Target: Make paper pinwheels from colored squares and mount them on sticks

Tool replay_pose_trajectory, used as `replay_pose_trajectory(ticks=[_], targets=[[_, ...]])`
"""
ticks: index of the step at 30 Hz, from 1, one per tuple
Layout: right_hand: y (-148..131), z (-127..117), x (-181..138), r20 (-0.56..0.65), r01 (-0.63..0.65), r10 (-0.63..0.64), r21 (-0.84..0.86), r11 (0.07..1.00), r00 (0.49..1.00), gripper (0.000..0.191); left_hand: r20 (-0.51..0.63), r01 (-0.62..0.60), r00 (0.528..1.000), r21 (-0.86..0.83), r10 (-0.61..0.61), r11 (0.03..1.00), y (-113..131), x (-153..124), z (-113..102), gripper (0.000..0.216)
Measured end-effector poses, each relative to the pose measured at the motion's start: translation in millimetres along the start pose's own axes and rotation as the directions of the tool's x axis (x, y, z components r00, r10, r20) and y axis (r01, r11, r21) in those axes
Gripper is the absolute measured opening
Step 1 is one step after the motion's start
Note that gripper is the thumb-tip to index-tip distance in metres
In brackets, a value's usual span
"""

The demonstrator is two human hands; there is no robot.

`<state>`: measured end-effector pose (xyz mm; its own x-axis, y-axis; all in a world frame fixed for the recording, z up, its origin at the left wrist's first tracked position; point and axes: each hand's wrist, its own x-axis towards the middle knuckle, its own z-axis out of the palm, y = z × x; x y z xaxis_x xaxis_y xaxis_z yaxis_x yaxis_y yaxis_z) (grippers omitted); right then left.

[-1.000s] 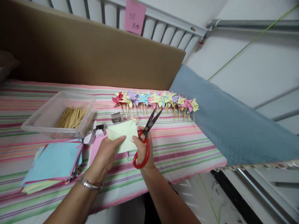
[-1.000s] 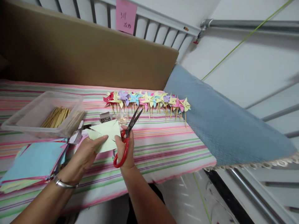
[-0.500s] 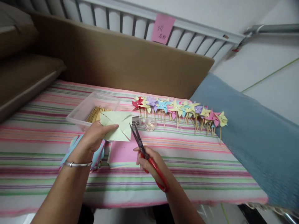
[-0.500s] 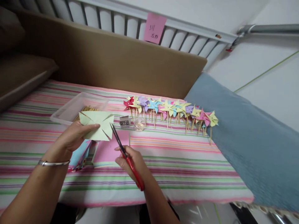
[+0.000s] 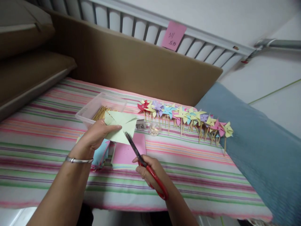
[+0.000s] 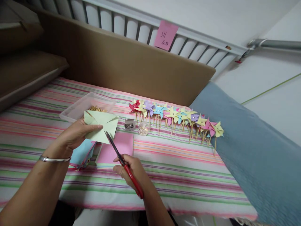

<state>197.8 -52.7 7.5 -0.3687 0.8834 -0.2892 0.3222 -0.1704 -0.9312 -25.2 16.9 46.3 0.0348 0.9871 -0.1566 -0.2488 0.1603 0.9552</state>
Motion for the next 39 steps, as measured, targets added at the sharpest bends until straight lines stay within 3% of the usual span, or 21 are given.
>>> replay_pose_trajectory(ticks=[19, 39], targets=[[5.4, 0.3, 2.3, 0.000, 0.040, -0.041, -0.079, 0.996, 0.999, 0.026, 0.023, -0.016, 1.000, 0.034, 0.016, 0.999, -4.8, 1.4, 0.8, 0.031], [2.9, 4.1, 2.5, -0.007, -0.038, 0.037, -0.089, 0.995, 0.999, 0.024, 0.016, 0.020, 1.000, 0.020, -0.021, 1.000, -0.9, -0.9, 2.9, 0.033]])
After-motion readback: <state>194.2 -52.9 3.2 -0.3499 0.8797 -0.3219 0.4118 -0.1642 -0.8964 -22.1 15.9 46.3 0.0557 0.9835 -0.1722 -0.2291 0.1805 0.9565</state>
